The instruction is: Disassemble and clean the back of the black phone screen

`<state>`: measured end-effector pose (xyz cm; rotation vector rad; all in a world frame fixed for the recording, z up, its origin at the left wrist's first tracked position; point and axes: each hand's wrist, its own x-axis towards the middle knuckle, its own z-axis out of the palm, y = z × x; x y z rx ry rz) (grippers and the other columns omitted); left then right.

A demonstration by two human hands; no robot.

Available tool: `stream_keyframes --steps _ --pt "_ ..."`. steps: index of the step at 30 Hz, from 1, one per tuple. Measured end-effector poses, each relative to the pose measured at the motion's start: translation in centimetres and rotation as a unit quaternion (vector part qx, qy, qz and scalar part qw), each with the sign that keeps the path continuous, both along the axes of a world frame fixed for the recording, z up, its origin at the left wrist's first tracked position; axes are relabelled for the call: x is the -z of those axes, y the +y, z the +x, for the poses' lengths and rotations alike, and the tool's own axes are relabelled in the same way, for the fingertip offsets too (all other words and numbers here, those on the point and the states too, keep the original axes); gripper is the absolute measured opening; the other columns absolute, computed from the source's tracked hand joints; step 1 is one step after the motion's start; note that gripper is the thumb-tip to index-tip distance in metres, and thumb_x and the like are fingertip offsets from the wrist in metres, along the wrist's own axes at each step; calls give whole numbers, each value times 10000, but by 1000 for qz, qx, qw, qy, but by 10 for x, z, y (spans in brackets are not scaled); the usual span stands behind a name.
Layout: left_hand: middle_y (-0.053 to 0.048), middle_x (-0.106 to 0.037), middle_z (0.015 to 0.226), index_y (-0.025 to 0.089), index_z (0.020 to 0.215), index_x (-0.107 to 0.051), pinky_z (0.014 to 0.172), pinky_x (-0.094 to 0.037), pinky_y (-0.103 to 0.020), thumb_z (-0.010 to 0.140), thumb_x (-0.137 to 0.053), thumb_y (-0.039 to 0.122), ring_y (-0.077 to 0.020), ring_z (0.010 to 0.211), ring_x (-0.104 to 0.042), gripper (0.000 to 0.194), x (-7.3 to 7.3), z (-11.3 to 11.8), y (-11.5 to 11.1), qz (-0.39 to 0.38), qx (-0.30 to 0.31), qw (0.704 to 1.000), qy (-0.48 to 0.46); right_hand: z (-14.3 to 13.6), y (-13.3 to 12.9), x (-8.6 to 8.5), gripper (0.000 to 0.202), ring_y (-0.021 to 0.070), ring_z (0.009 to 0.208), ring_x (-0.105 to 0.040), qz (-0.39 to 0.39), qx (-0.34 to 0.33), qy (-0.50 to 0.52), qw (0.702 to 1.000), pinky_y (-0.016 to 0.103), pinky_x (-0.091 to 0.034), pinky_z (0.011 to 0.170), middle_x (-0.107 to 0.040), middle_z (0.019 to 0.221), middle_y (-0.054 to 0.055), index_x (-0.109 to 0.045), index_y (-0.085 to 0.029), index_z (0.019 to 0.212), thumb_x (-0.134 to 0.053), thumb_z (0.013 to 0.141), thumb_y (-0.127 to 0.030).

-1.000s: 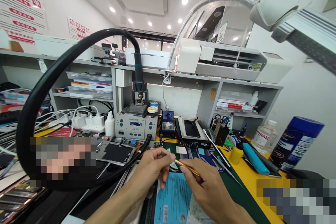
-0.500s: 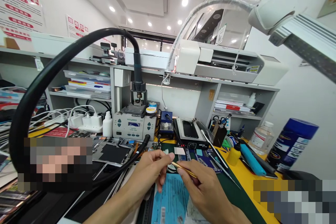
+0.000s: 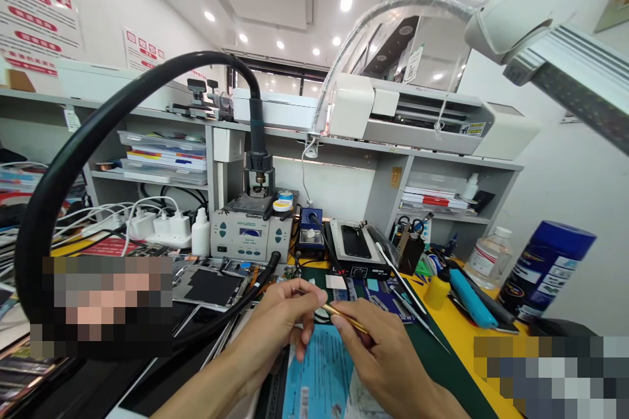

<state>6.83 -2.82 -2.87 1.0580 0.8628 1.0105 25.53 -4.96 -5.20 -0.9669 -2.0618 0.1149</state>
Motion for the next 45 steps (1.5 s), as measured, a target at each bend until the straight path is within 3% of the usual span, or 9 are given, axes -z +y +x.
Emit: stream_keyframes --steps 4,9,21,31,38,45 --pt "61 -452 523 201 653 -491 327 -373 -192 751 -721 534 -90 407 -432 417 2 2 1 -4 -21 1000 14 0 0 0 221 189 700 -652 -5 5 1 1000 299 -491 625 -737 882 55 -678 -220 1135 -519 983 -220" --pt "65 -436 496 201 609 -474 337 -378 -192 756 -723 544 -84 395 -423 449 4 2 2 13 -35 999 26 -1 1 1 218 189 687 -646 -10 7 3 1000 301 -489 620 -735 876 52 -677 -224 1136 -521 983 -227" --pt "64 -458 524 177 734 -587 356 -384 -192 763 -729 432 -80 410 -409 293 2 0 -1 27 -22 999 14 0 1 2 214 189 706 -657 -12 3 -4 1000 302 -485 625 -740 913 55 -670 -218 1143 -526 985 -227" --pt "40 -443 329 208 541 -461 321 -312 -191 786 -652 610 -85 287 -376 508 7 2 6 5 -37 996 77 0 1 2 218 189 688 -655 -13 6 3 1000 301 -488 620 -733 880 42 -670 -237 1148 -525 987 -234" --pt "62 -442 357 224 571 -445 326 -321 -199 804 -659 544 -91 307 -374 450 10 1 8 15 -7 998 55 0 1 3 210 187 698 -661 -7 -1 2 1000 295 -487 621 -742 894 49 -675 -226 1136 -531 983 -224" --pt "90 -362 448 218 581 -433 320 -351 -199 754 -700 461 -86 350 -392 401 4 2 4 9 -12 999 30 1 1 4 208 188 727 -671 -7 -3 4 1000 301 -500 655 -744 917 35 -663 -242 1141 -536 980 -213"
